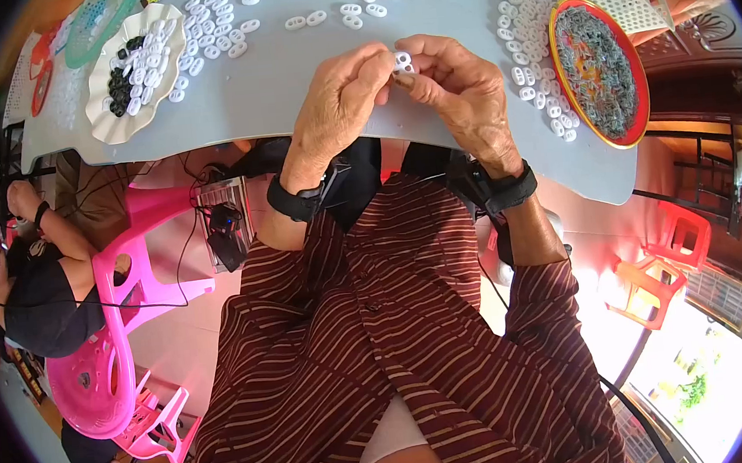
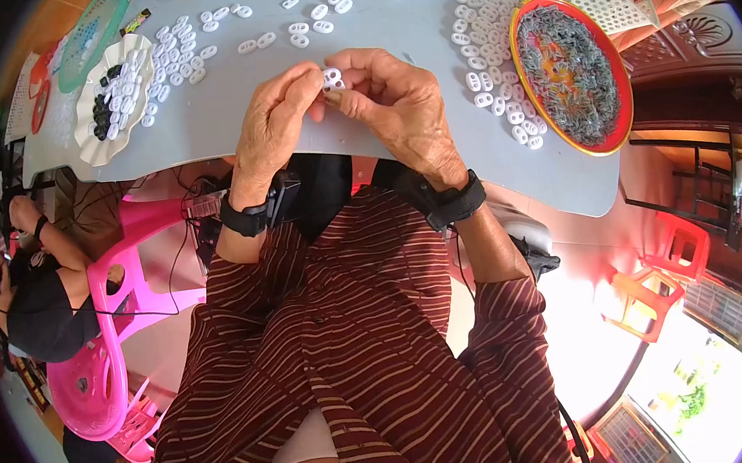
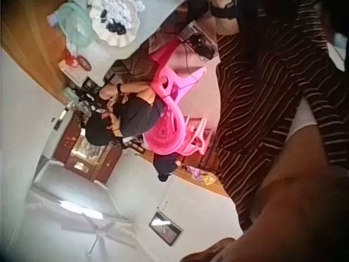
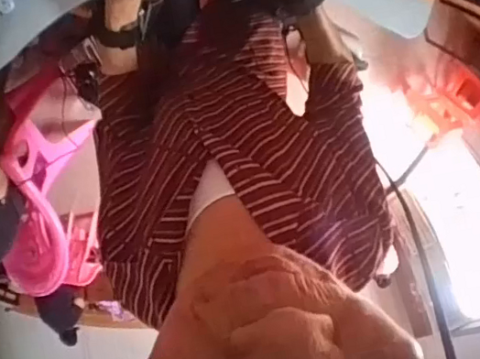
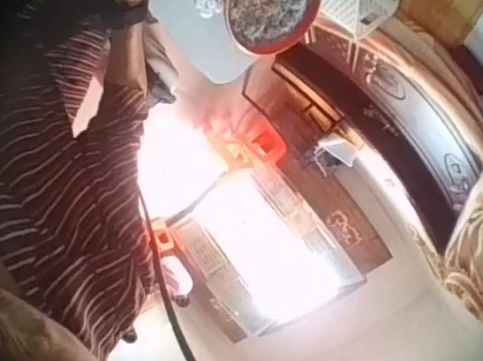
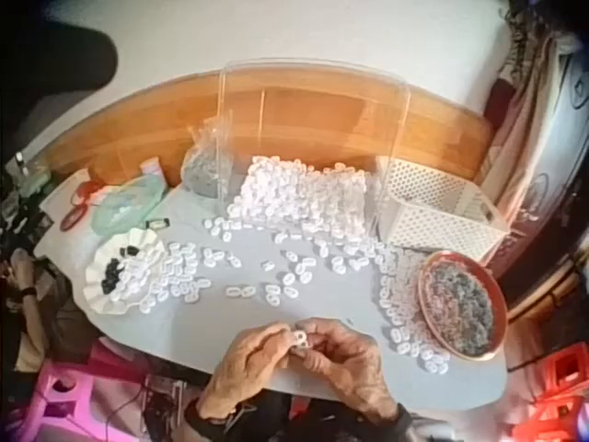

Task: The person picks up a white plastic piece and a metal pin by hand, inserts the pin into the piece, and places the assembled unit onto the table, repeating this process multiple times.

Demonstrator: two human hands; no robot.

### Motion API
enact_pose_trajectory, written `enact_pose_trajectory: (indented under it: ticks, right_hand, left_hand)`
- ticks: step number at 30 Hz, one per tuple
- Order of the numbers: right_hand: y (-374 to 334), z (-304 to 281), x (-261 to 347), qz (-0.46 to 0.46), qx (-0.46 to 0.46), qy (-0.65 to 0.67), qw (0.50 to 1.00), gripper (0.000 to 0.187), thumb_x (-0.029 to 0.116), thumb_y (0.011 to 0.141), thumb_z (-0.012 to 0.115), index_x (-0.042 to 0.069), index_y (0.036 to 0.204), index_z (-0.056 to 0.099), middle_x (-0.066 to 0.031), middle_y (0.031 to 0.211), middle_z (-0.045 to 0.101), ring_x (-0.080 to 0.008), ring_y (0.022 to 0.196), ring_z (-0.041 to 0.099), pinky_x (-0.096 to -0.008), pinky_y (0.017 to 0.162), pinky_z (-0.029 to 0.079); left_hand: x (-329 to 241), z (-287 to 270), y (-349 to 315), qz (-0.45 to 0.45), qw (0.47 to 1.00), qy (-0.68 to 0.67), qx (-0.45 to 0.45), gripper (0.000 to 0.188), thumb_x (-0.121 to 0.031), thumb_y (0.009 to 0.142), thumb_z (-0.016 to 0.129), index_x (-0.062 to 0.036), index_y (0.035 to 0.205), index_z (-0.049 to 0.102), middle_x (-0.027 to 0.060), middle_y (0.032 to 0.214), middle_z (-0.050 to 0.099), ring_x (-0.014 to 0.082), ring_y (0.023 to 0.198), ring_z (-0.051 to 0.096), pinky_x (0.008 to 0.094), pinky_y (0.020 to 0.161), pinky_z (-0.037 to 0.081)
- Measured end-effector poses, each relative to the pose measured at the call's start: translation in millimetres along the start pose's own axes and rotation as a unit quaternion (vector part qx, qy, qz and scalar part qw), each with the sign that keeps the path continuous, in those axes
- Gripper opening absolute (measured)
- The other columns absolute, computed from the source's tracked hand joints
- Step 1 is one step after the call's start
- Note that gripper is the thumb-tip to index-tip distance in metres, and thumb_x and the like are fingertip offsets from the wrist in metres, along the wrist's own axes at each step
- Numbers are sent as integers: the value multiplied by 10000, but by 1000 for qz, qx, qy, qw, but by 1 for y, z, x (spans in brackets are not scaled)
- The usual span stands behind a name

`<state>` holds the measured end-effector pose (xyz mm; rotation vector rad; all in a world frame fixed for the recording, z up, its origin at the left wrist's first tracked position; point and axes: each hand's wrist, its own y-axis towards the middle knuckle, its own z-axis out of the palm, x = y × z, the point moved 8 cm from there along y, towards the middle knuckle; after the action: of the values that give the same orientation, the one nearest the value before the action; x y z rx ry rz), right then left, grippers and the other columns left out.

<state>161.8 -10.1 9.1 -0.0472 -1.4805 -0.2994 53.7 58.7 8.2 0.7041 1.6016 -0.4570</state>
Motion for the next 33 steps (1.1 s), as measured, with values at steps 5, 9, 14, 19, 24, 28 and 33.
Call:
enact_pose_trajectory:
  ticks: [5, 9, 14, 19, 24, 28, 33]
  right_hand:
    - [0, -1, 1, 10, 1, 14, 1000, 302, 2, 858, 618, -29, 1152, 561, -47, 873, 651, -92, 817, 598, -224, 729, 491]
    - [0, -1, 2, 10, 0, 15, 1000, 301, 19, 857, 630, -21, 1149, 567, -30, 849, 643, -78, 783, 581, -215, 701, 482]
    - [-1, -3, -2, 16, -6, -3, 1000, 285, 41, 852, 646, -1, 1129, 591, -18, 843, 635, -62, 756, 562, -199, 677, 465]
    - [-1, -3, -1, 17, -7, -9, 1000, 276, 29, 853, 633, -5, 1124, 596, -19, 844, 639, -60, 754, 565, -198, 676, 466]
    - [-1, -1, 0, 22, -3, -12, 1000, 275, 17, 857, 618, -11, 1130, 594, -31, 841, 645, -65, 760, 577, -203, 674, 472]
    - [-2, 0, 0, 8, -9, -5, 1000, 278, 27, 854, 630, -17, 1126, 594, -45, 838, 651, -72, 755, 588, -208, 670, 479]
    - [-2, 6, 3, -10, -10, -7, 1000, 287, 58, 822, 687, -20, 1087, 608, -54, 810, 661, -88, 730, 613, -215, 661, 494]
  left_hand:
    - [-3, 0, 0, 20, 999, 26, -6, 324, -310, 931, 465, -17, 830, 560, 16, 589, 477, 95, 551, 409, 255, 520, 347]
    - [-6, 1, -2, 31, 999, 34, -15, 316, -303, 930, 466, -18, 830, 561, 20, 588, 481, 94, 548, 410, 255, 512, 347]
    - [-5, 2, -2, 24, 999, 26, 10, 332, -314, 928, 476, -8, 858, 582, 22, 611, 515, 95, 592, 438, 256, 546, 358]
    - [-2, 2, -1, 23, 999, 35, 18, 332, -317, 926, 474, -10, 843, 570, 29, 612, 518, 106, 596, 449, 260, 557, 365]
    - [-3, 1, -1, 22, 998, 52, 16, 330, -314, 924, 472, -8, 843, 567, 33, 620, 520, 110, 600, 454, 263, 560, 367]
    - [-3, 2, -1, 30, 999, 37, 6, 318, -301, 925, 477, -12, 822, 563, 22, 604, 501, 94, 577, 444, 255, 531, 358]
    - [-1, 0, 0, 31, 999, -4, -8, 302, -285, 924, 476, -23, 800, 561, 14, 579, 477, 83, 551, 436, 247, 504, 349]
